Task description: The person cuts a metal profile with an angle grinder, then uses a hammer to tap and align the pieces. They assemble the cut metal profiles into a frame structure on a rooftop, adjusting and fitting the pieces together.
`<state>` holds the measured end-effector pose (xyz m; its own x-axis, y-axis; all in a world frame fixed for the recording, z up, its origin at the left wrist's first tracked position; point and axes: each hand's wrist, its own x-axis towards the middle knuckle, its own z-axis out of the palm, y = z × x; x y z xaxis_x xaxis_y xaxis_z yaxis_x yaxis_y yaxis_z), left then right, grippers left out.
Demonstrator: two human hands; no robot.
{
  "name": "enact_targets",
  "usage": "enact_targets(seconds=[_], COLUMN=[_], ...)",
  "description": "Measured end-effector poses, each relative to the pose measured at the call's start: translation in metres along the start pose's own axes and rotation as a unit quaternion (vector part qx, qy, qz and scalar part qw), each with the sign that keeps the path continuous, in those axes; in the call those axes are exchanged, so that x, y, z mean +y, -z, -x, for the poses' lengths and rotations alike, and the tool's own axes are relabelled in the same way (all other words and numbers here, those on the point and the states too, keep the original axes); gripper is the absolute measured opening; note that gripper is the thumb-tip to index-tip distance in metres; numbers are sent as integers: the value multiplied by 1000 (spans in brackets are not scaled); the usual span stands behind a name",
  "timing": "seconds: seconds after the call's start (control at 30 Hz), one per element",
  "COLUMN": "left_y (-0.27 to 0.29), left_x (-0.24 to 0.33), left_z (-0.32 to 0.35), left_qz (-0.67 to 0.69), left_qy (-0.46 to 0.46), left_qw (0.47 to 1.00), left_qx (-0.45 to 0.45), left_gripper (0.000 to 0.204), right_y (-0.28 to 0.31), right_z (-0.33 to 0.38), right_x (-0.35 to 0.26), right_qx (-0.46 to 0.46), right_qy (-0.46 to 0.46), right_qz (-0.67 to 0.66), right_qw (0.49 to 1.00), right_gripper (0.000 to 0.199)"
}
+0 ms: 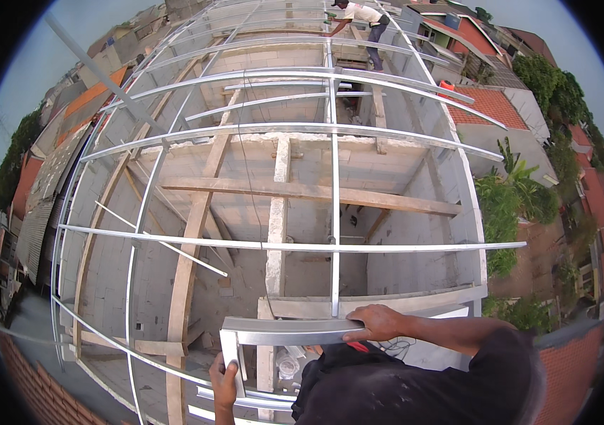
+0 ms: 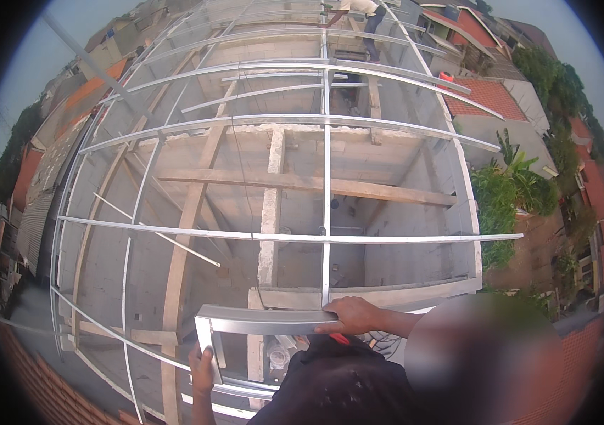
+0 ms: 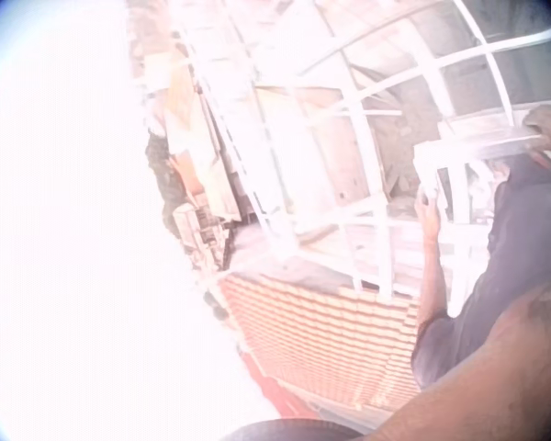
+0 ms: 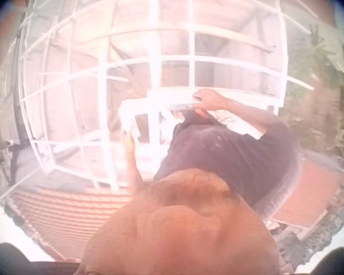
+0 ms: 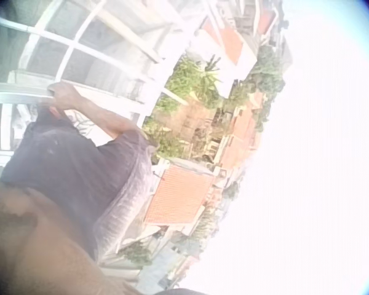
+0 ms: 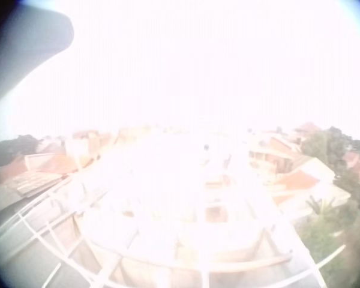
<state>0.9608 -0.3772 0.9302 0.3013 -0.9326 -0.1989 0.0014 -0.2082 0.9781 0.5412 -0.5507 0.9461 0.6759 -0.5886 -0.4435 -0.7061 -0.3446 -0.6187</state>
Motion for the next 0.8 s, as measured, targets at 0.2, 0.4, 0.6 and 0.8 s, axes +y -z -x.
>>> enact_targets(seconds=[0.2,0.4,0.6,0.8], left_y=[-21,-25,-44,-54], left_x=[-13,25,1,37], left_z=[-17,-36,-62,-91], left_qz=[-3,-42,-55,-82], left_qy=[18,24,6,93], left_qw=[1000,996,998,987], left_qx=[17,-79,17,-98], left_gripper=[52,54,52,53], right_y=[-3,3,5,26], right_z=[4,19,-8,-1], right_x=[16,37,39,62], right_qx=[-23,27,44,19], right_qy=[-47,-29,-53,-82], right_qz=[4,-28,-42,-64], right_qw=[999,999,997,994], right_gripper=[92,90,88,87])
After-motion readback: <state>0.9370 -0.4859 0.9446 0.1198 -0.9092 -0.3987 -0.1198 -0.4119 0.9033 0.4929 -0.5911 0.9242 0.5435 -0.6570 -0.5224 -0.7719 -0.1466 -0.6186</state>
